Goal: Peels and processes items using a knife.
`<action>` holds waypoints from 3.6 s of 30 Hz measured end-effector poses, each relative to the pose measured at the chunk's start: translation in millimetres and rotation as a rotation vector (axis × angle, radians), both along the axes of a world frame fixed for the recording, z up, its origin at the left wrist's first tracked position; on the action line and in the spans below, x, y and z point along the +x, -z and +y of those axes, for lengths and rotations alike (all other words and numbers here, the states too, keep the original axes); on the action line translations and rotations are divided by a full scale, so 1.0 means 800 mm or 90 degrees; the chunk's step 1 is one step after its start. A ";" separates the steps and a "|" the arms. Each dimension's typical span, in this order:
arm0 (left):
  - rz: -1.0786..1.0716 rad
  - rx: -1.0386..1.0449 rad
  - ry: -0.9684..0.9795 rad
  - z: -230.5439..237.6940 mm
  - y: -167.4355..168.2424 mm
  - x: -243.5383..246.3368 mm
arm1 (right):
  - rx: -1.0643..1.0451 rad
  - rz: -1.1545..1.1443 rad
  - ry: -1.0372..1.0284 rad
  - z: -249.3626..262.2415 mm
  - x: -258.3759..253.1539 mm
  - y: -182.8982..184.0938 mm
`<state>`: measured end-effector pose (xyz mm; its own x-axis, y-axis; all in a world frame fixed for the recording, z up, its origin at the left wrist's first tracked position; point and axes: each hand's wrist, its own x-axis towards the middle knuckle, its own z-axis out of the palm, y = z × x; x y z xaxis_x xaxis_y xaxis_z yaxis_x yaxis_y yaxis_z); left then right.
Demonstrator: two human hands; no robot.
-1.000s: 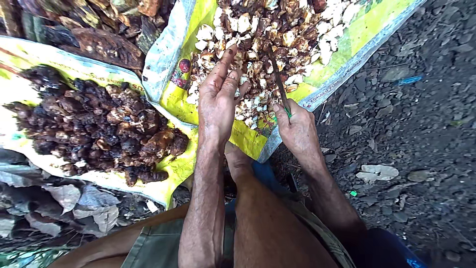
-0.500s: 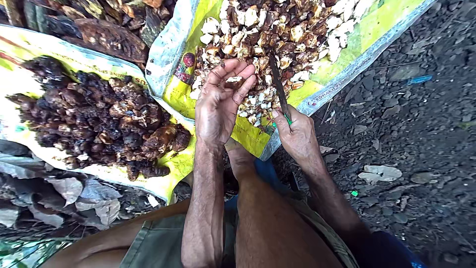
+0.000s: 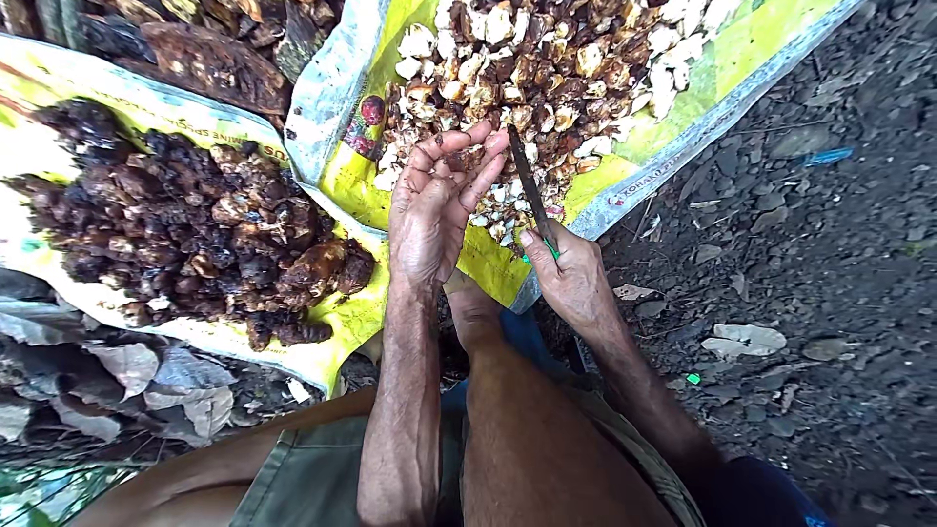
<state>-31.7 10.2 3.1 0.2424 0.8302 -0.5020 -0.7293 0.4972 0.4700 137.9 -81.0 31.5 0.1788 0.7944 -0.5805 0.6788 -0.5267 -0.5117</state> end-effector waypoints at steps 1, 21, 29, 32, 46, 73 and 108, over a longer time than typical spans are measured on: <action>0.012 0.012 0.003 0.000 0.000 0.000 | 0.001 0.001 0.002 0.000 0.000 0.001; 0.282 -0.045 -0.033 0.015 -0.003 0.010 | 0.024 -0.002 0.091 0.000 0.022 0.007; 0.499 0.175 0.178 0.056 -0.030 0.026 | 0.026 0.010 0.121 -0.002 0.026 0.010; 0.793 0.154 0.215 0.036 -0.009 0.029 | 0.013 0.008 0.112 -0.003 0.026 0.012; 0.756 0.114 0.273 0.000 0.030 0.043 | -0.005 -0.011 0.082 -0.002 0.023 0.014; 0.207 0.015 0.082 -0.014 0.026 -0.004 | -0.016 0.024 0.048 -0.002 0.011 0.012; 0.082 -0.010 0.050 -0.015 0.019 0.008 | -0.021 0.048 -0.035 -0.029 -0.003 0.011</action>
